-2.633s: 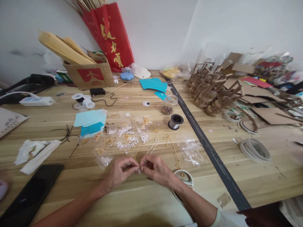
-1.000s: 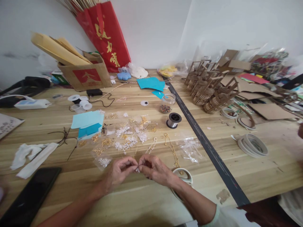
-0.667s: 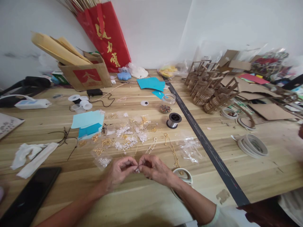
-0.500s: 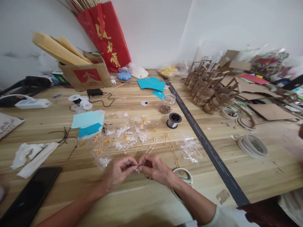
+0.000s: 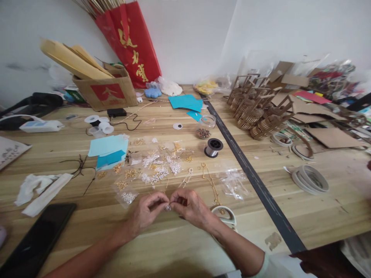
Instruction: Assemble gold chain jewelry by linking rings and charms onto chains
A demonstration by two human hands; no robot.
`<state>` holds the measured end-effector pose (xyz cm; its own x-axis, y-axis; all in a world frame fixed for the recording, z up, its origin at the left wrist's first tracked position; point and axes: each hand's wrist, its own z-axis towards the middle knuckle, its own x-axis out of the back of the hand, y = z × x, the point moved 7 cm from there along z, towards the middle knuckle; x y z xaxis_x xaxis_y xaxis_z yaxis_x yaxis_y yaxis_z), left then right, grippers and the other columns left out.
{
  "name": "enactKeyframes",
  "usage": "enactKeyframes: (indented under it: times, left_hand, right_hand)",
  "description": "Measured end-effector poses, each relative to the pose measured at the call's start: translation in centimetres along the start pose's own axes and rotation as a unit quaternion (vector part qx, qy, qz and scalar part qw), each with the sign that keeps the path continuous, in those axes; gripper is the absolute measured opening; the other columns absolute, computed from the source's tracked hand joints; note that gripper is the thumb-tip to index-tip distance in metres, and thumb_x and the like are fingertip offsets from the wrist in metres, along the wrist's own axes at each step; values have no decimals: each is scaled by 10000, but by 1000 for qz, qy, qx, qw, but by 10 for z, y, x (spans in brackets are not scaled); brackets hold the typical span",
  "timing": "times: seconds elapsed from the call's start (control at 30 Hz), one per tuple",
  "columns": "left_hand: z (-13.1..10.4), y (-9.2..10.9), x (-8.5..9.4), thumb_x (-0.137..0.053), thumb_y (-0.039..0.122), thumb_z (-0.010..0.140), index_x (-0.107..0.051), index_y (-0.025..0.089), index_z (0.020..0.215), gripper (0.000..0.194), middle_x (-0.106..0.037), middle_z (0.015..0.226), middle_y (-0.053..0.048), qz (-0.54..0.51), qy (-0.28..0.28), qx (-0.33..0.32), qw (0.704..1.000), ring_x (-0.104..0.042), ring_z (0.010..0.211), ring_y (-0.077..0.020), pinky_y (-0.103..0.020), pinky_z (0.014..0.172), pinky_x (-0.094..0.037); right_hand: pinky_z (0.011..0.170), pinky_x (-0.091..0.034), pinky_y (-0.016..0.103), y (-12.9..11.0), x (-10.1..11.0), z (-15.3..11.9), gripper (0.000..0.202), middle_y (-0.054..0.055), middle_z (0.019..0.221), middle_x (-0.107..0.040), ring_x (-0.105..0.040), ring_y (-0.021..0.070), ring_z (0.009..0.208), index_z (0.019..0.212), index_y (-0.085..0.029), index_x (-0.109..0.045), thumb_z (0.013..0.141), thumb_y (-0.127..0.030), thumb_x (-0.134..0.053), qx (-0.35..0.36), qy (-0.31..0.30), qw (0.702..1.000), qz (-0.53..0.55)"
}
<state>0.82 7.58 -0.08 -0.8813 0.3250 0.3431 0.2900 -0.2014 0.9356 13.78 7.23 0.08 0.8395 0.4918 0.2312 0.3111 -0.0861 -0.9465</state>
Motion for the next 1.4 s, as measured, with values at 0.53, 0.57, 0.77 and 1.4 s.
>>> enactKeyframes:
  times: [0.53, 0.57, 0.77, 1.4]
  left_hand:
    - [3, 2, 0, -568, 178, 798, -606, 173, 715, 91, -640, 621, 6, -22, -4, -6, 1000, -580, 565, -120, -200, 563, -466]
    - [3, 2, 0, -570, 177, 798, -606, 170, 719, 87, -637, 622, 5, -24, -6, -3, 1000, -580, 568, -120, -200, 564, -464]
    - [2, -1, -2, -584, 184, 789, -607, 160, 719, 77, -630, 635, -3, -53, -11, 21, 998, -587, 588, -127, -210, 581, -467]
    - [3, -5, -2, -579, 216, 776, -604, 163, 720, 81, -620, 636, -6, -77, -14, 36, 996, -587, 591, -136, -226, 582, -466]
  right_hand:
    - [474, -259, 196, -1, -2, -1, 188, -54, 582, -433, -360, 77, 524, 794, -143, -560, 860, -317, -578, 3, -31, 999, 36]
    - [473, -256, 196, -1, -2, -1, 194, -55, 579, -428, -356, 76, 523, 792, -143, -557, 859, -323, -579, 2, -33, 999, 41]
    - [482, -267, 203, -5, -1, -1, 163, -48, 596, -442, -373, 78, 526, 792, -142, -555, 851, -294, -572, -3, -32, 998, 51]
    - [472, -255, 203, -2, -2, 0, 241, -55, 580, -434, -364, 74, 520, 779, -136, -575, 845, -362, -622, -7, -17, 999, 46]
